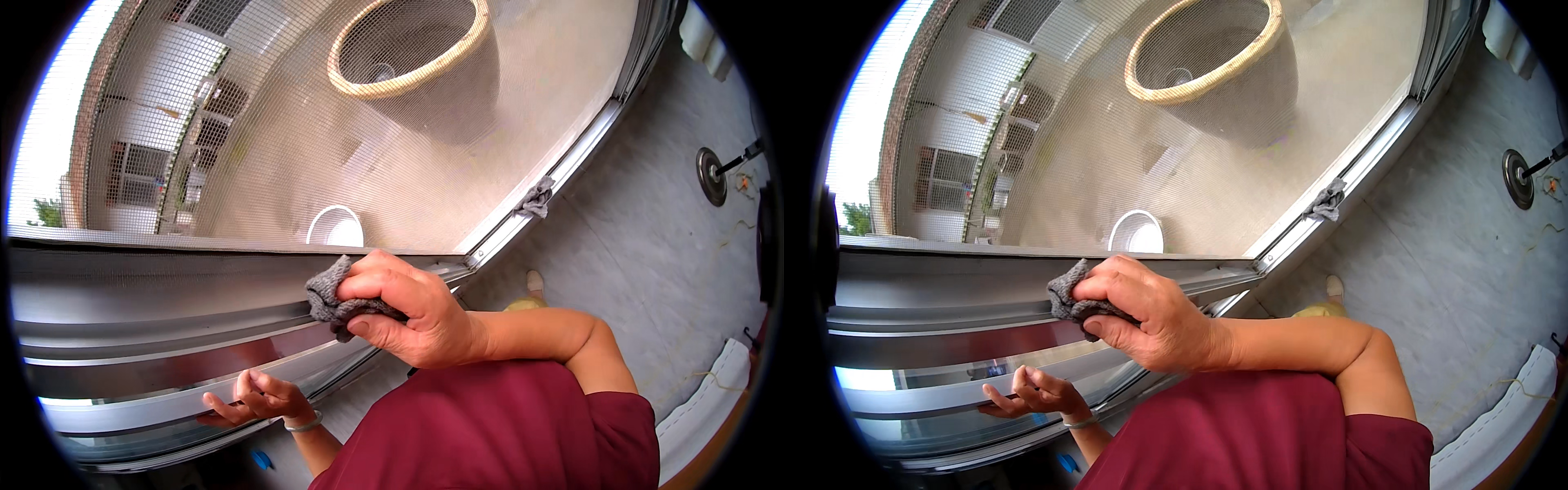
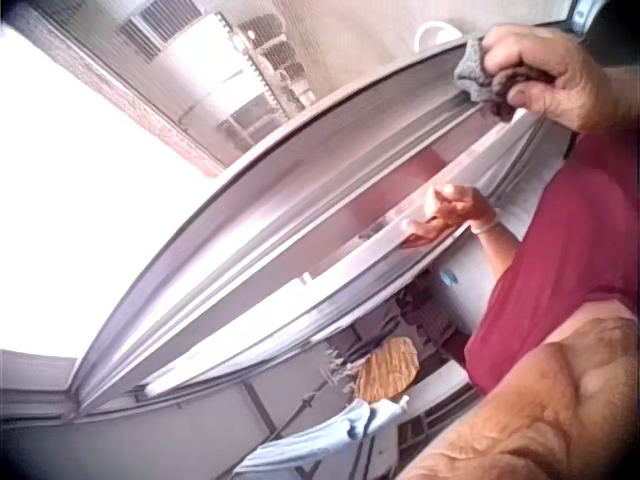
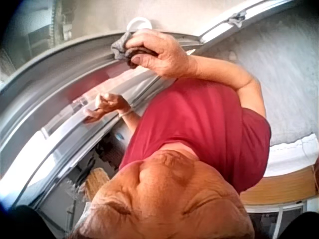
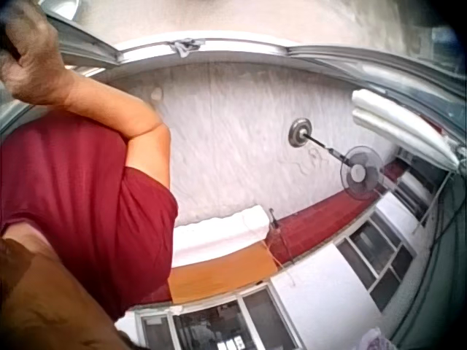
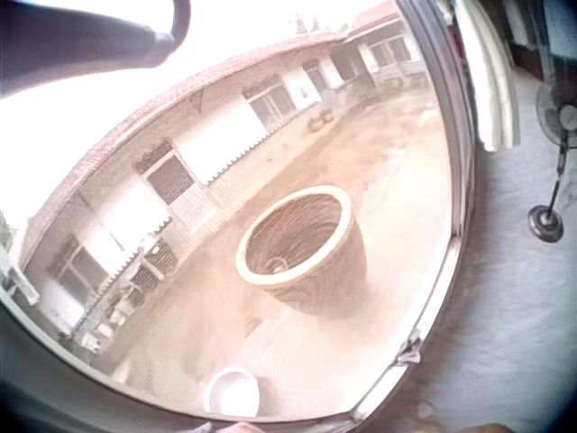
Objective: The person wipes the metal frame and glass of a sliding window using a gray cloth. They systematically clean the vertical and horizontal sections of the frame, moving from the top to the bottom and across the width of the window.
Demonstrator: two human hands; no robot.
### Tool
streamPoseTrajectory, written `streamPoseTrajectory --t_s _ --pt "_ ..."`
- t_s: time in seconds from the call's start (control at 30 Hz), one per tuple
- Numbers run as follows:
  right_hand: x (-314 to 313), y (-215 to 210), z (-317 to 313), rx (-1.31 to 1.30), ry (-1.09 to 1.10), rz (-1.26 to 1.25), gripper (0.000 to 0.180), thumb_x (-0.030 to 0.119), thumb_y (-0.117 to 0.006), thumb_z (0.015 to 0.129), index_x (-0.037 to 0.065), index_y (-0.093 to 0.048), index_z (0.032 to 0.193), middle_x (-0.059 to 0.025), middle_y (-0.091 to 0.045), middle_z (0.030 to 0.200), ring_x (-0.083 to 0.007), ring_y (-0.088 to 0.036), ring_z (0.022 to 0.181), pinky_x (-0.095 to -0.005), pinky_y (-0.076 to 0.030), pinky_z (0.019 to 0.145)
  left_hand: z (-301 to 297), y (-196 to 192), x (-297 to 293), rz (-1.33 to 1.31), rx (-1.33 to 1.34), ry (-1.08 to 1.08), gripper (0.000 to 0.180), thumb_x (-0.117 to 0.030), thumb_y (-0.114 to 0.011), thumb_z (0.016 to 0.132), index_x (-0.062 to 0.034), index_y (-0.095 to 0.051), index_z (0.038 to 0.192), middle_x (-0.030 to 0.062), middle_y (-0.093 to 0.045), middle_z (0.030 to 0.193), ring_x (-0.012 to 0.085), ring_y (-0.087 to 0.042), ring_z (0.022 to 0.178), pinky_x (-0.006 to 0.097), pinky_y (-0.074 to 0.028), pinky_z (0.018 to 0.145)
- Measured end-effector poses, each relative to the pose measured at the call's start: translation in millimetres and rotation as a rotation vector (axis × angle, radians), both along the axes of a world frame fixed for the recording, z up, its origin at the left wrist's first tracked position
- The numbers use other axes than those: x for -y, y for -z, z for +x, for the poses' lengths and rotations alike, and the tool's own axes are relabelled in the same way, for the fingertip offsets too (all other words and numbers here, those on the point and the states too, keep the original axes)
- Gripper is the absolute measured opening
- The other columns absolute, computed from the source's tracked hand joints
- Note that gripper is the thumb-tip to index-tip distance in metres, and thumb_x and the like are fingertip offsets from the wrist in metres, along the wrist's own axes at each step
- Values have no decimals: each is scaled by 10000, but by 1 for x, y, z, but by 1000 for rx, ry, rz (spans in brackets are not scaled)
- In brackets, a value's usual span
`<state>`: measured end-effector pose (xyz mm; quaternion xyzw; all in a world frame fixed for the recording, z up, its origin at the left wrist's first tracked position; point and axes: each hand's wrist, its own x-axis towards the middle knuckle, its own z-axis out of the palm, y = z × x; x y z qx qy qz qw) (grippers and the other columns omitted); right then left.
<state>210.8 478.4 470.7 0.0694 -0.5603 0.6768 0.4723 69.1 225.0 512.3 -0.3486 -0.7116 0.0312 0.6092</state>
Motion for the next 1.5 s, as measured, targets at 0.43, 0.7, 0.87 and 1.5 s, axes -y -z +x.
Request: streamPoseTrajectory --t_s 0.43,0.7,0.87,1.5 --pt "-6 56 -5 -86 145 222 334 -20 -732 748 30 -665 1071 -90 -645 1001 -272 -592 906 -359 -475 834 2 -2 1 -22 -8 -5 145 -153 -461 878 -93 -500 751 208 -304 1471 428 -119 1444 681 -58 1146" --pt "-20 145 31 346 -129 101 274 -61 -714 780 30 -679 1036 -100 -693 1034 -261 -621 958 -363 -471 889 -4 -4 0 -96 -30 100 43 -111 -447 835 -94 -442 796 237 -312 1440 407 -132 1449 716 -8 1136" --pt "-20 90 11 59 -155 147 294 -86 -731 745 26 -685 1013 -98 -696 1036 -279 -635 971 -379 -483 889 -5 2 6 -64 -29 106 26 -61 -422 804 -84 -436 805 246 -311 1441 450 -108 1451 728 -10 1130" --pt "3 -87 -19 -326 305 513 663 142 -812 780 -52 -495 1329 -239 -563 1263 -385 -573 1097 -445 -482 929 11 22 11 110 28 18 69 -106 -445 824 -70 -488 865 168 -361 1429 609 -162 1384 743 -174 1094"
